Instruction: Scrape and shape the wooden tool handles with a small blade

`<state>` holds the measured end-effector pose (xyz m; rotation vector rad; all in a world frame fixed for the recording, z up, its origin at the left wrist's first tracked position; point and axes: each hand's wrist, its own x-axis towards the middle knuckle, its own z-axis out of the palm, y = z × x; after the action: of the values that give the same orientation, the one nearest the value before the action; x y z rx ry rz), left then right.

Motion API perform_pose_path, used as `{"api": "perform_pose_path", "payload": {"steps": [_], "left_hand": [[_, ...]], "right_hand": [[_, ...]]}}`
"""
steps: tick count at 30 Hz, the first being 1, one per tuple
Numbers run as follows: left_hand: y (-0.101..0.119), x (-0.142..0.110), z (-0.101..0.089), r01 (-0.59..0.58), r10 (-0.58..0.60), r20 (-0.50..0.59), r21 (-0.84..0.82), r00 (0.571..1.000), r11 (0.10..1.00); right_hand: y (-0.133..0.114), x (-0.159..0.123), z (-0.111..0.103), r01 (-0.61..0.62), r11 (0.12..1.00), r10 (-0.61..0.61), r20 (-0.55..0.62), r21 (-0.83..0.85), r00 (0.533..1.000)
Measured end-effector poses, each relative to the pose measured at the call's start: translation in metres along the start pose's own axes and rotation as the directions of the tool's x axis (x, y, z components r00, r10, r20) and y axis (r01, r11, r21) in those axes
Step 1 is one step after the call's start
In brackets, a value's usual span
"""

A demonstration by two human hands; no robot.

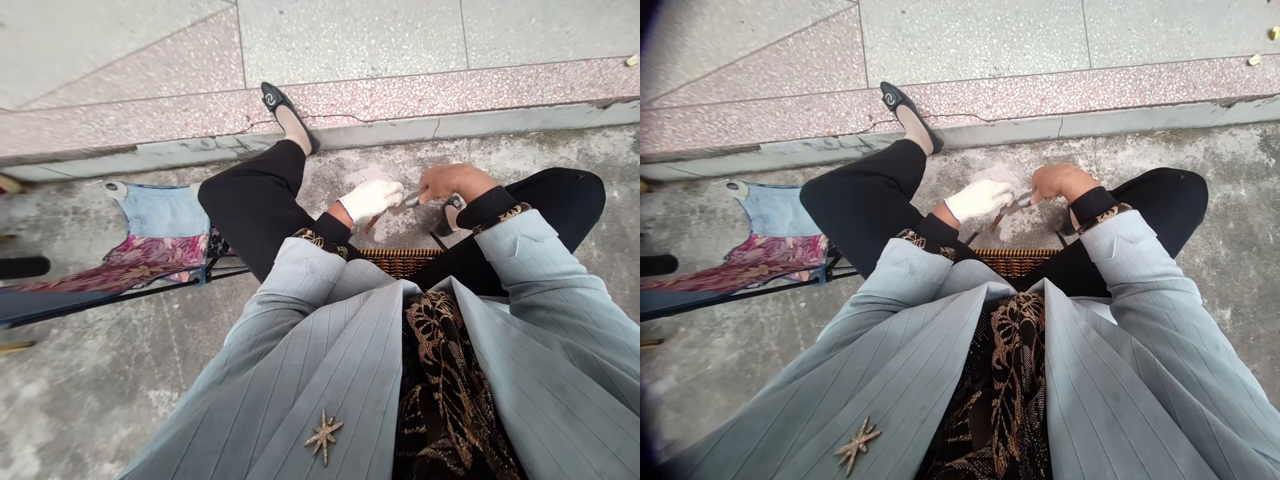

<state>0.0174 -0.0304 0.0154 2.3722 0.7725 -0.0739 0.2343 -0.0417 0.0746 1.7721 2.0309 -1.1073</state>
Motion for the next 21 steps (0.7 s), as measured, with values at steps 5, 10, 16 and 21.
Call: {"api": "perform_pose_path", "payload": {"steps": [5, 10, 16, 21], "left_hand": [[-0.001, -0.001, -0.002, 0.005, -0.017, -0.070, -0.165, 0.997, 0.986], [-0.002, -0.003, -0.011, 0.066, -0.112, -0.196, -0.225, 0.974, 0.972], [0.008, -0.004, -0.011, 0.002, -0.016, -0.086, -0.162, 0.996, 0.987], [0.009, -0.003, -0.008, 0.031, -0.035, -0.045, -0.081, 0.998, 0.996]], "right_hand": [[0.001, -0.018, -0.017, 0.109, 0.914, -0.284, 0.426, 0.391, 0.859], [-0.001, -0.024, -0.030, 0.283, 0.603, -0.154, -0.239, 0.746, 0.959], [0.001, -0.004, -0.018, 0.118, 0.798, 0.112, -0.337, 0.591, 0.935], [0.007, 0.009, -0.011, -0.106, 0.994, 0.111, -0.291, 0.034, 0.950]]}}
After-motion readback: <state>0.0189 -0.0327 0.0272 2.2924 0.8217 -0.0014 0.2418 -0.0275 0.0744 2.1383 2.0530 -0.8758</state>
